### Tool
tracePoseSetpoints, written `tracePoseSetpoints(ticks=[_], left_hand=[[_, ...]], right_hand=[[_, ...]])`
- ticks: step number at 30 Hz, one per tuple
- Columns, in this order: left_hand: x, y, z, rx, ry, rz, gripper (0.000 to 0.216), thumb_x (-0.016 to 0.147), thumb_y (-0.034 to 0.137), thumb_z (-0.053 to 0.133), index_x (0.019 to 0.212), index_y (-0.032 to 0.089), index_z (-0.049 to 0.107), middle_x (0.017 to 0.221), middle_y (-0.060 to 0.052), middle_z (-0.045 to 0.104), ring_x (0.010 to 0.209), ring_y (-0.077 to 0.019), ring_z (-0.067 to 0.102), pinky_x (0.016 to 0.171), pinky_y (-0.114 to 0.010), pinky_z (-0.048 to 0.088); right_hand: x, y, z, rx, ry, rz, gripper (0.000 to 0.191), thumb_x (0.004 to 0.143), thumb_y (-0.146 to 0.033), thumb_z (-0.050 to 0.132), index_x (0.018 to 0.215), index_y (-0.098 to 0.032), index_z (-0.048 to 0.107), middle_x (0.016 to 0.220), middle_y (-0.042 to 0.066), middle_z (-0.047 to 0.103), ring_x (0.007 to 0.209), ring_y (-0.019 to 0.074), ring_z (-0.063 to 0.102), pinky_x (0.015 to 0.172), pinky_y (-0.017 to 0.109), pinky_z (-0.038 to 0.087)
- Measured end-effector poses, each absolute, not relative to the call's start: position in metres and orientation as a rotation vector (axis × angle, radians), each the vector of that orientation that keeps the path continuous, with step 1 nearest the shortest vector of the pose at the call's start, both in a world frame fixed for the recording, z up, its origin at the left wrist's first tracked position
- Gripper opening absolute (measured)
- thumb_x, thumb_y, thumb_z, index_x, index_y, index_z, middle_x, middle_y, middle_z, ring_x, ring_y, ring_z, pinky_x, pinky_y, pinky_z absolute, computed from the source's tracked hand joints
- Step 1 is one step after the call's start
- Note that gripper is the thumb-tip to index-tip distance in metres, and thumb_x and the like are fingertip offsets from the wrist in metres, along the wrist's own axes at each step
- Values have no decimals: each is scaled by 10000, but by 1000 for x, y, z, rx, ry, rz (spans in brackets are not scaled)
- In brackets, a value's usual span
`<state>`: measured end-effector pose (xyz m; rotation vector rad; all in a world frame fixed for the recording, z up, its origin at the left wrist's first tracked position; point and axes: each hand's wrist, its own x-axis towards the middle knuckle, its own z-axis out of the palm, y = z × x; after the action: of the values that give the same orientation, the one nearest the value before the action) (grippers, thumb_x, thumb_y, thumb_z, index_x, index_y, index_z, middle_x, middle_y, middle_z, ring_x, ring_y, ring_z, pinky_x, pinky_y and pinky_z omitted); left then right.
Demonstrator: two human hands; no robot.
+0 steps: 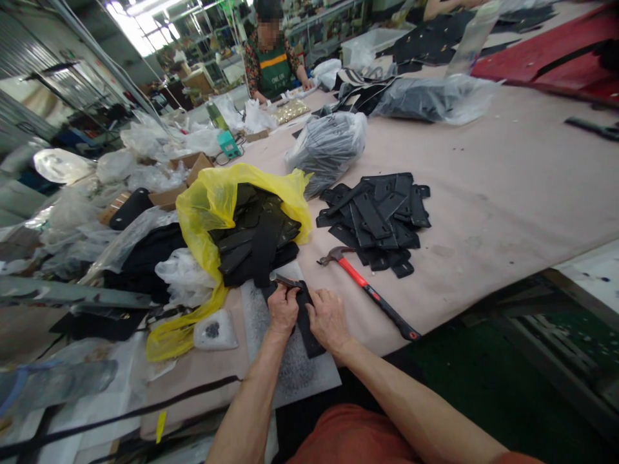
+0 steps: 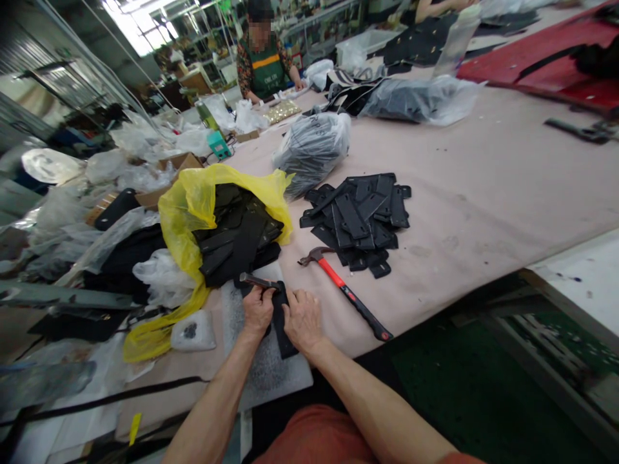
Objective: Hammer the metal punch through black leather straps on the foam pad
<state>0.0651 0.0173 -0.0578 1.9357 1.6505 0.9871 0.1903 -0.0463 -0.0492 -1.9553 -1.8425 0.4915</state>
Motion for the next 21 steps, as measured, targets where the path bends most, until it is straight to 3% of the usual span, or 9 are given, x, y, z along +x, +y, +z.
tracePoseSetpoints(ticks=[12,18,21], left_hand=[[68,22,-59,2041,1693,864,176,853,188,496,919,176,659,883,-74,732,887,-219,691,843,-319,528],[67,21,-63,2089,1668,890,174,836,165,507,932,176,652,902,-76,728,871,-225,691,829,-322,532],[68,21,-64,2083,1653,913,176,833,160,510,941,176,648,901,-76,722,870,-223,688,827,-316,531]], right_hand=[[200,-44,-41,-1937,-1941,572,337,944,-272,481,1275,-219,519,1077,88,585,988,235,488,820,349,324],[259,-42,-33,-2050,-1865,265,382,888,-283,554,1248,-166,507,1144,129,554,1038,280,478,860,376,340],[293,-42,-37,-2234,-1834,241,309,846,-277,598,1118,-142,542,1061,146,559,984,285,502,804,370,360]])
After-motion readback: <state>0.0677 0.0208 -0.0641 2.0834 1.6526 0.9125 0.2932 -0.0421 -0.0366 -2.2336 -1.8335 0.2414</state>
